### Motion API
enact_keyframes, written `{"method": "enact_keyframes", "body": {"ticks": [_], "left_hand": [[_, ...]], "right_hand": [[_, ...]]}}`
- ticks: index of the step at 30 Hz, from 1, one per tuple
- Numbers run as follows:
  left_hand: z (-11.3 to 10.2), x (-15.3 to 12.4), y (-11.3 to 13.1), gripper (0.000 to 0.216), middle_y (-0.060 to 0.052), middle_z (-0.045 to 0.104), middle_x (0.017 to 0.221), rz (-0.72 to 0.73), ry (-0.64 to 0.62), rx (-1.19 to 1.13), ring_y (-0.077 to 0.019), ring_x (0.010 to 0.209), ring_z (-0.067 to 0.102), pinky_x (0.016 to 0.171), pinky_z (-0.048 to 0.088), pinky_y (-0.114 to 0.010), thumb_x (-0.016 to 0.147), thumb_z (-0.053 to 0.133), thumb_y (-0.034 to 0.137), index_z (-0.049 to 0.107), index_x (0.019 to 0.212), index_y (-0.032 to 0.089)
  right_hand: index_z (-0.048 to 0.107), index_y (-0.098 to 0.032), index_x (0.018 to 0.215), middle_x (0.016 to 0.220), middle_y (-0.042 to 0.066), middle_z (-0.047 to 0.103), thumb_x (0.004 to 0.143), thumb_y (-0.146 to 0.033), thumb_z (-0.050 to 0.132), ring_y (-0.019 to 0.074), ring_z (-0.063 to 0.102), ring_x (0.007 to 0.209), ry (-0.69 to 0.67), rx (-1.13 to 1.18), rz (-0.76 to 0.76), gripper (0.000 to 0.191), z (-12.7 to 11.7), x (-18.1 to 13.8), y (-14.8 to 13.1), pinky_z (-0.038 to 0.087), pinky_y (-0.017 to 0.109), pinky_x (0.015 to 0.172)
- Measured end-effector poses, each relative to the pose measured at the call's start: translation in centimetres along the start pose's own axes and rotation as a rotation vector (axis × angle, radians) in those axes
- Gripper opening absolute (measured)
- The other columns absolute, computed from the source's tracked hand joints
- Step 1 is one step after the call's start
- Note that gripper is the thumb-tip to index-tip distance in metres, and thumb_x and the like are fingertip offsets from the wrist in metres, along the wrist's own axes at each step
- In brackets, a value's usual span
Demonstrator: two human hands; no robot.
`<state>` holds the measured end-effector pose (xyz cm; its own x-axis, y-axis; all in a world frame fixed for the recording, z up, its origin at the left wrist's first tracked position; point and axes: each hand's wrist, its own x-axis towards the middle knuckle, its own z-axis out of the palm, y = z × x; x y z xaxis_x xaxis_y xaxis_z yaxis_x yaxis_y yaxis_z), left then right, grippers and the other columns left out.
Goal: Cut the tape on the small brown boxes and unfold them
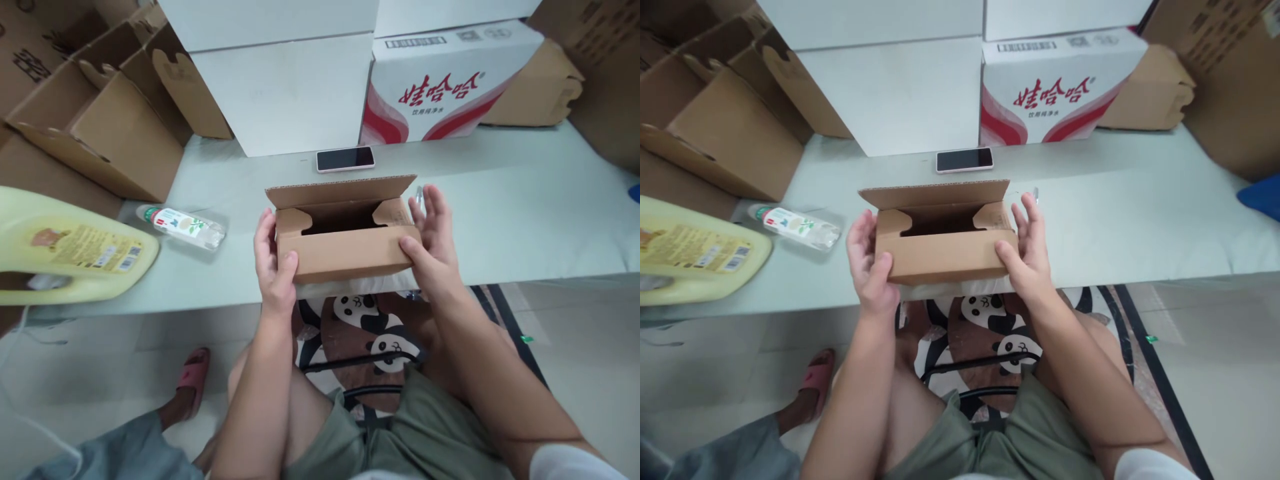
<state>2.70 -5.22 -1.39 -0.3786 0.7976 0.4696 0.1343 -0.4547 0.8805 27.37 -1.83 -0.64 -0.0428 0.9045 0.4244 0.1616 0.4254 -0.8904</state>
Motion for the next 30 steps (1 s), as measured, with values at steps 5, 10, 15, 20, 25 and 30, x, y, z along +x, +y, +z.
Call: {"method": "enact_keyframes", "body": {"ticks": [5,10,15,20,25,30], "left_hand": [[-0.2,0.1,-0.1,0.066,-0.004,0.041,0.16,-0.021,-0.053,-0.033,-0.0329,0.149,0.038,0.123,0.033,-0.048,0.082,0.069,0.057,0.052,0.141,0.034],[-0.1,0.0,-0.3,0.064,-0.008,0.05,0.148,0.012,-0.04,-0.012,-0.0318,0.14,0.048,0.118,0.038,-0.049,0.081,0.07,0.056,0.051,0.136,0.031],[-0.1,0.5,0.0,0.043,-0.005,0.052,0.146,0.113,-0.017,0.074,-0.0305,0.138,0.049,0.12,0.035,-0.053,0.084,0.068,0.056,0.062,0.119,0.031],[-0.3,0.6,0.7,0.03,-0.006,0.063,0.131,0.14,-0.06,0.186,-0.0311,0.136,0.052,0.124,0.029,-0.056,0.09,0.062,0.051,0.076,0.101,0.027],[-0.7,1.1,0.5,0.029,-0.005,0.066,0.128,0.108,-0.009,0.183,-0.032,0.135,0.053,0.124,0.03,-0.057,0.086,0.064,0.05,0.078,0.095,0.026],[-2.4,2.3,-0.6,0.025,-0.005,0.069,0.127,0.007,0.22,0.03,-0.0305,0.136,0.054,0.122,0.034,-0.054,0.085,0.058,0.039,0.076,0.092,0.024]], "right_hand": [[0.019,-0.044,0.158,0.17,0.002,0.026,0.085,-0.066,0.064,0.032,0.031,0.155,-0.191,0.015,-0.008,0.089,-1.3,2.3,0.4,0.037,0.061,0.12],[0.048,-0.042,0.145,0.149,0.003,0.053,0.085,-0.062,0.063,0.0311,0.052,0.139,-0.13,0.042,-0.035,0.065,-1.2,1.8,0.4,0.045,0.056,0.114],[0.075,-0.03,0.1,0.135,0.004,0.064,0.089,-0.051,0.057,0.0342,0.056,0.133,-0.005,-0.021,-0.078,0.03,-0.8,1.0,0.0,0.039,0.06,0.117],[0.074,-0.03,0.104,0.14,0.003,0.064,0.091,-0.053,0.053,0.034,0.054,0.136,0.018,-0.035,-0.085,0.034,-0.4,0.7,-0.2,0.036,0.061,0.118],[0.059,-0.033,0.133,0.153,0.005,0.054,0.09,-0.069,0.045,0.0331,0.049,0.143,0.009,0.079,-0.016,0.058,-0.6,0.3,1.5,0.043,0.058,0.114],[0.063,-0.028,0.122,0.133,0.009,0.067,0.092,-0.067,0.048,0.028,0.065,0.123,0.079,0.119,0.245,0.052,-0.6,-0.4,4.7,0.052,0.053,0.105]]}}
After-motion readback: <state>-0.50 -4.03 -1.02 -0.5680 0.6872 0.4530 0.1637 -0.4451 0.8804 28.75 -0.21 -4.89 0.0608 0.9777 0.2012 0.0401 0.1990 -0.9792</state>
